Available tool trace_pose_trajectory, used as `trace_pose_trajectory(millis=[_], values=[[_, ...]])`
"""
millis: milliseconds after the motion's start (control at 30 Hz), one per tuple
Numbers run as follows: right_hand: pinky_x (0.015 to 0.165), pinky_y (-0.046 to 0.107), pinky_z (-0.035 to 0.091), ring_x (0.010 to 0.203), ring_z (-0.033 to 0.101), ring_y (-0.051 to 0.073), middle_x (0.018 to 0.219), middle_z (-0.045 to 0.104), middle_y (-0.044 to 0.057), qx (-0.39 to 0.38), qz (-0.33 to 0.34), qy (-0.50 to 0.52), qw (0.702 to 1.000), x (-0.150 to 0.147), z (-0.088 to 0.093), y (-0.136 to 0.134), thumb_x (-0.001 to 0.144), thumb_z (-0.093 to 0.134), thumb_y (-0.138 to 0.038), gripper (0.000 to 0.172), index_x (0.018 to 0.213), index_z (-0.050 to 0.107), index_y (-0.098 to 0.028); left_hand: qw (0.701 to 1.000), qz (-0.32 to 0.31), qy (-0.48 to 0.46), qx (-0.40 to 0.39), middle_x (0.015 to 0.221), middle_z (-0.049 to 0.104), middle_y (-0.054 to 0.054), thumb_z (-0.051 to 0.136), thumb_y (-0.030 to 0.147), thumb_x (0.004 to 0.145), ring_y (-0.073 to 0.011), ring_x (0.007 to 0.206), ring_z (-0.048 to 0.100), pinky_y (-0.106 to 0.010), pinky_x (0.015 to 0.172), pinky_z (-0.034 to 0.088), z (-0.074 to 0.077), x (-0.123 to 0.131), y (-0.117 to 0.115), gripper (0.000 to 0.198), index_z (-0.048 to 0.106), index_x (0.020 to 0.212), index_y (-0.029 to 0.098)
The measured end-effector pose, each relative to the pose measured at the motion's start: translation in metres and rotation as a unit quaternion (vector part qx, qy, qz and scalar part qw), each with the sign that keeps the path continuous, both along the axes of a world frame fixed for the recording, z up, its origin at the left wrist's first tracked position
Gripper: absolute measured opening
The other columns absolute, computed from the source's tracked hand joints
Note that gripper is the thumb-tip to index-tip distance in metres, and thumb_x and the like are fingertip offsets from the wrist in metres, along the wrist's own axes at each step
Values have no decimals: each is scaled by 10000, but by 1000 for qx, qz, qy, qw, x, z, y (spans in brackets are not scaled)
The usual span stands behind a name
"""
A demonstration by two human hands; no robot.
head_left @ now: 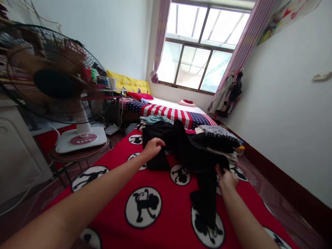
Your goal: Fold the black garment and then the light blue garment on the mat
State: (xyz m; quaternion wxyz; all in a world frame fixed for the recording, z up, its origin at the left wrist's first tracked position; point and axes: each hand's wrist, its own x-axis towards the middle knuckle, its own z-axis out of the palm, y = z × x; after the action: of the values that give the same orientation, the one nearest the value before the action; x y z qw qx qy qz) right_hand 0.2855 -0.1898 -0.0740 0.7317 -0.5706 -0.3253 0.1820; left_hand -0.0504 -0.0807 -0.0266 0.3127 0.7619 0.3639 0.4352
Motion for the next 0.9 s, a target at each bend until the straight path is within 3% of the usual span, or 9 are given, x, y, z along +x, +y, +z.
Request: trace_pose_trajectory(millis=[67,100,200,300,433,567,667,767,900], values=[[484,317,567,479,583,133,599,519,-54,34,-75,42,996,-14,-33,-7,636,623,-435,294,747,450,-225,989,-42,135,51,971,645,-74,565,236,734,-211,953,596,-329,911,456,-37,1,-13,206,702,878,179],[490,299,567,497,596,131,618,546,-48,46,-99,61,992,-19,-45,-9,601,661,-411,311,755,479,-212,976,-64,187,88,1094,615,-66,619,269,709,-224,1011,573,-335,928,445,-51,1,-18,334,678,1033,211],[493,242,557,556,635,136,686,623,-25,57,-108,97,988,-24,-61,-9,518,741,-334,364,802,578,-174,942,-57,300,141,1169,577,-59,654,344,711,-247,1037,557,-344,885,459,-72,-1,-28,483,607,1186,272],[506,227,553,579,648,139,705,644,-22,62,-86,112,988,-19,-63,-9,516,745,-308,355,811,610,-164,932,-6,343,116,999,638,-33,569,212,757,-191,889,616,-274,781,477,-66,-6,-22,282,683,1009,266],[522,245,551,589,656,152,705,646,-19,65,-71,112,989,-17,-62,-10,534,745,-326,351,812,602,-168,928,100,346,99,931,681,-58,522,120,756,-196,891,629,-266,780,466,-36,-43,13,267,700,936,205],[522,272,534,595,647,170,709,645,-5,49,-79,104,990,-24,-60,-9,536,753,-379,384,818,595,-172,890,298,334,89,1068,629,-199,404,132,848,-319,1006,591,-403,818,448,-3,-105,52,349,648,1098,122],[590,297,539,666,643,183,772,657,16,25,-83,83,993,-28,-57,-9,525,776,-407,437,853,609,-172,855,369,356,79,1119,575,-240,480,76,774,-424,1078,516,-520,825,426,3,-134,64,311,682,1009,109],[691,340,541,764,642,212,843,666,38,6,-79,47,996,-29,-56,-9,498,799,-422,506,896,614,-170,846,359,383,96,1282,483,-210,557,38,703,-425,1186,430,-539,906,397,-9,-123,59,376,678,1045,140],[806,380,513,848,639,236,887,670,55,-6,-75,-3,997,-27,-58,-10,494,800,-420,533,922,611,-164,890,201,353,207,1341,463,-113,596,270,799,-300,1222,437,-423,1000,380,-27,-51,28,361,619,1155,214]])
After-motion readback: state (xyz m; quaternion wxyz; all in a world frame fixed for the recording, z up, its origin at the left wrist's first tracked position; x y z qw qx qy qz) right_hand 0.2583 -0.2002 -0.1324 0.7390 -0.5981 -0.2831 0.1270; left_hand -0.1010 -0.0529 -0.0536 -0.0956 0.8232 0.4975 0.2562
